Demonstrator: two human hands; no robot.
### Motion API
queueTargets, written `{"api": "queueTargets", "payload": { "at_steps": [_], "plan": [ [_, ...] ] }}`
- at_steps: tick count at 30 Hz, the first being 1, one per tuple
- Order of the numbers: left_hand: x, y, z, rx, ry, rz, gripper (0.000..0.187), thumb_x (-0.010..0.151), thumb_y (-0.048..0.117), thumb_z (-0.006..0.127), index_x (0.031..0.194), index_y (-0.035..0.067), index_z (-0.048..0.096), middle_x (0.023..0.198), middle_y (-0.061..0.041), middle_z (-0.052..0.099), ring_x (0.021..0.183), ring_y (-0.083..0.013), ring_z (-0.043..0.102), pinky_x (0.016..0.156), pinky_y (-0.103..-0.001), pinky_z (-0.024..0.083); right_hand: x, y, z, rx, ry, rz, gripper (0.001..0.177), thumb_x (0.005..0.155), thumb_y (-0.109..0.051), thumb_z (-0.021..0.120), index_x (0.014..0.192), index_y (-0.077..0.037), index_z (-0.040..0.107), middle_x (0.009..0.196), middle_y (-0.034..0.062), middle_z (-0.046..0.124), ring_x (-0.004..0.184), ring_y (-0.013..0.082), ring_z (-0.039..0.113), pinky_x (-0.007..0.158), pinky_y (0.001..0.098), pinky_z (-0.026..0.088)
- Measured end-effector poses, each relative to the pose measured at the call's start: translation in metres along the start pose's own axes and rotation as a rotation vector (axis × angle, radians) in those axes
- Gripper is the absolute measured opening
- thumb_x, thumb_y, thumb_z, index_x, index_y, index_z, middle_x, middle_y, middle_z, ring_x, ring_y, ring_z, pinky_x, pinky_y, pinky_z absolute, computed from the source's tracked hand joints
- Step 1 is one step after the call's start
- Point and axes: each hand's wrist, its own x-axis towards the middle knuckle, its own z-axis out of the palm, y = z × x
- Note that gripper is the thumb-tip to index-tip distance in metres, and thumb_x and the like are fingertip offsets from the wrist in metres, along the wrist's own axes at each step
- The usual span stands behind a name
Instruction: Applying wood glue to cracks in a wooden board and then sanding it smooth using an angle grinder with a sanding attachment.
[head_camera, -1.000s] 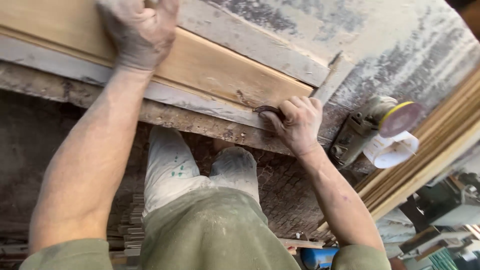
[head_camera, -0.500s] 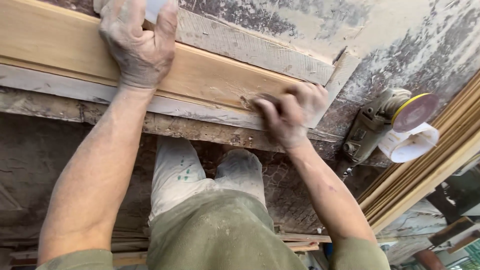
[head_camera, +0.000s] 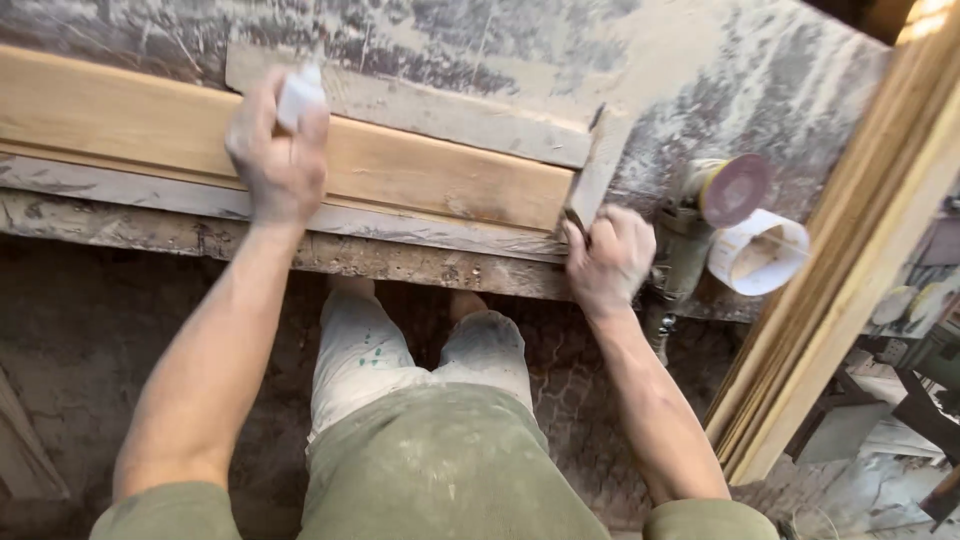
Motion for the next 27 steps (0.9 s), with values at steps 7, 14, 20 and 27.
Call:
{"api": "queueTargets", "payload": {
  "at_steps": [7, 14, 20, 27],
  "plan": [
    [-0.117, 0.127, -0.006, -0.091, -0.008, -0.231, 0.015, 0.089, 0.003, 0.077, 0.102, -0.004, 0.073, 0.083, -0.024, 0.07, 0.076, -0.0424, 0.071, 0.072, -0.048, 0.055, -0.126, 0.086, -0.078, 0.33, 0.067, 0.764, 0.02, 0.102, -0.025, 0.076, 0.09, -0.01, 0.071, 0.079, 0.0167, 0.065, 0.076, 0.0328, 0.067, 0.07, 0.0447, 0.051],
    [-0.15, 0.154, 0.054, 0.088, -0.164, -0.186, 0.017, 0.087, 0.017, 0.079, 0.091, 0.003, 0.07, 0.079, -0.018, 0.069, 0.078, -0.0389, 0.071, 0.069, -0.046, 0.058, -0.232, 0.202, -0.044, 0.754, 0.47, 1.408, 0.02, 0.097, -0.019, 0.069, 0.083, -0.01, 0.057, 0.068, 0.0137, 0.064, 0.058, 0.0222, 0.07, 0.056, 0.0364, 0.064],
    [-0.141, 0.136, 0.078, 0.186, -0.319, -0.258, 0.03, 0.088, 0.031, 0.073, 0.071, 0.012, 0.057, 0.068, -0.011, 0.061, 0.07, -0.0349, 0.068, 0.063, -0.045, 0.053, -0.272, 0.272, -0.014, 0.939, 0.429, 1.694, 0.029, 0.098, -0.048, 0.069, 0.104, -0.022, 0.058, 0.09, 0.0075, 0.066, 0.076, 0.0238, 0.077, 0.082, 0.0482, 0.067],
    [-0.138, 0.152, 0.074, 0.218, -0.351, -0.349, 0.039, 0.085, 0.038, 0.073, 0.068, 0.01, 0.053, 0.072, -0.018, 0.059, 0.076, -0.0408, 0.067, 0.063, -0.048, 0.053, -0.273, 0.322, 0.013, 1.028, 0.45, 1.742, 0.045, 0.092, -0.061, 0.073, 0.113, -0.024, 0.057, 0.108, 0.0081, 0.067, 0.094, 0.0274, 0.077, 0.094, 0.0521, 0.061]
  ]
}}
